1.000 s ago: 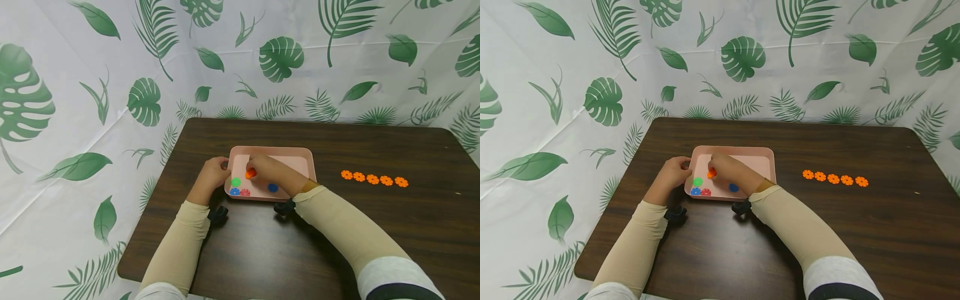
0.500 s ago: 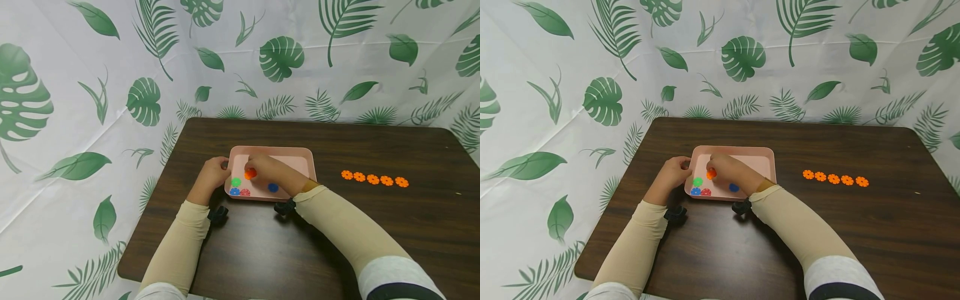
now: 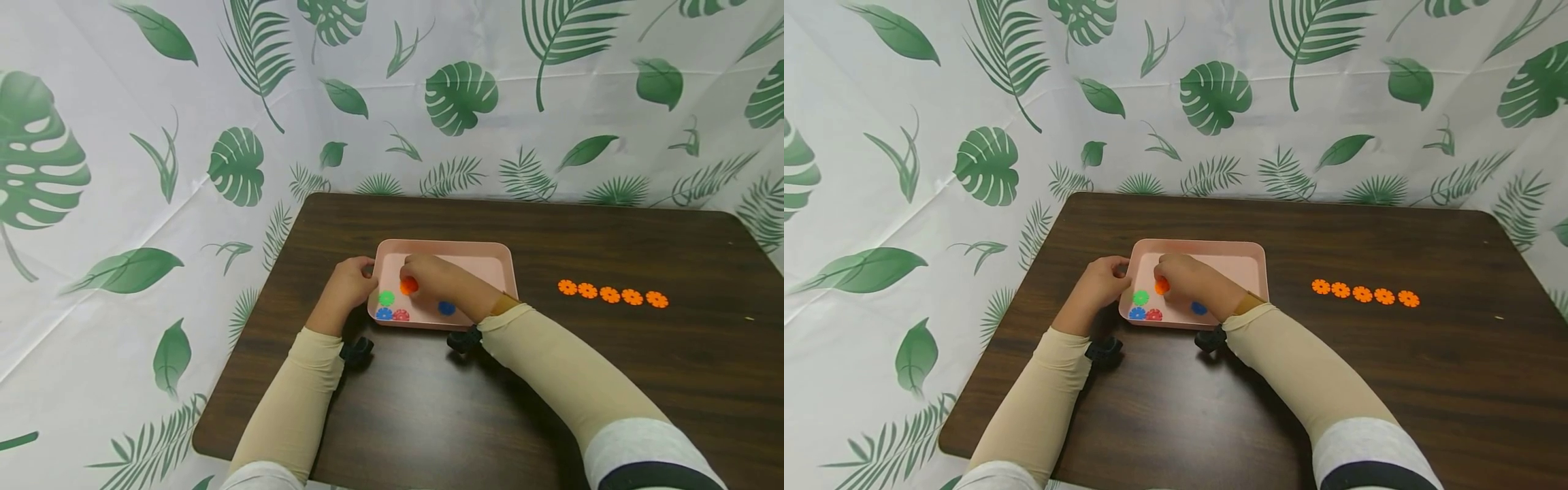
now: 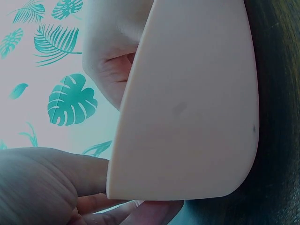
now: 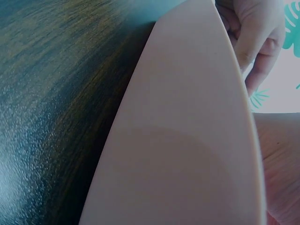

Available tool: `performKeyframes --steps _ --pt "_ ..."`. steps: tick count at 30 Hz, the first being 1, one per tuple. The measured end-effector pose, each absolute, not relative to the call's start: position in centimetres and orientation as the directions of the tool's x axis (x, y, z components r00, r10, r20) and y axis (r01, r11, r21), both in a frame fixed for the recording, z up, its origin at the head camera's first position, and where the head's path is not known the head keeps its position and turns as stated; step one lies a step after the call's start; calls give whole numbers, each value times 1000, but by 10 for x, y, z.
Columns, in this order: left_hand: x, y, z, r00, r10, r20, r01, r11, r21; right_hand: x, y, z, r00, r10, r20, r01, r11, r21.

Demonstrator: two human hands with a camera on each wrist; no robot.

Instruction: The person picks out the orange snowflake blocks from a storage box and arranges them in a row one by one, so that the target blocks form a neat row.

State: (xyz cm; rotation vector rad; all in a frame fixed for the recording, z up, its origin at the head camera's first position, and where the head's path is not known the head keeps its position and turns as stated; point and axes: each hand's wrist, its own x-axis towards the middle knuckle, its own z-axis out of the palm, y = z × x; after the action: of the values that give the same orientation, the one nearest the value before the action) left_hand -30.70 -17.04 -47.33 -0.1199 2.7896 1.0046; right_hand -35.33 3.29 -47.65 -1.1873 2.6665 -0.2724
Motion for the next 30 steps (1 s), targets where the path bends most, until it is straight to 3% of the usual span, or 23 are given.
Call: performKeyframes --steps 14,22,30 --pt "-308 -171 -475 -984 -10 -176 -118 778 617 -350 30 -478 -633 -759 -152 -717 649 -254" --pt "-308 -171 -475 -983 -13 -183 -126 773 621 -350 27 -476 -646 -743 -177 -715 670 -201" --pt "-307 -170 -472 -982 -24 -185 -134 780 611 -349 34 -474 -685 -718 -124 -669 687 -284"
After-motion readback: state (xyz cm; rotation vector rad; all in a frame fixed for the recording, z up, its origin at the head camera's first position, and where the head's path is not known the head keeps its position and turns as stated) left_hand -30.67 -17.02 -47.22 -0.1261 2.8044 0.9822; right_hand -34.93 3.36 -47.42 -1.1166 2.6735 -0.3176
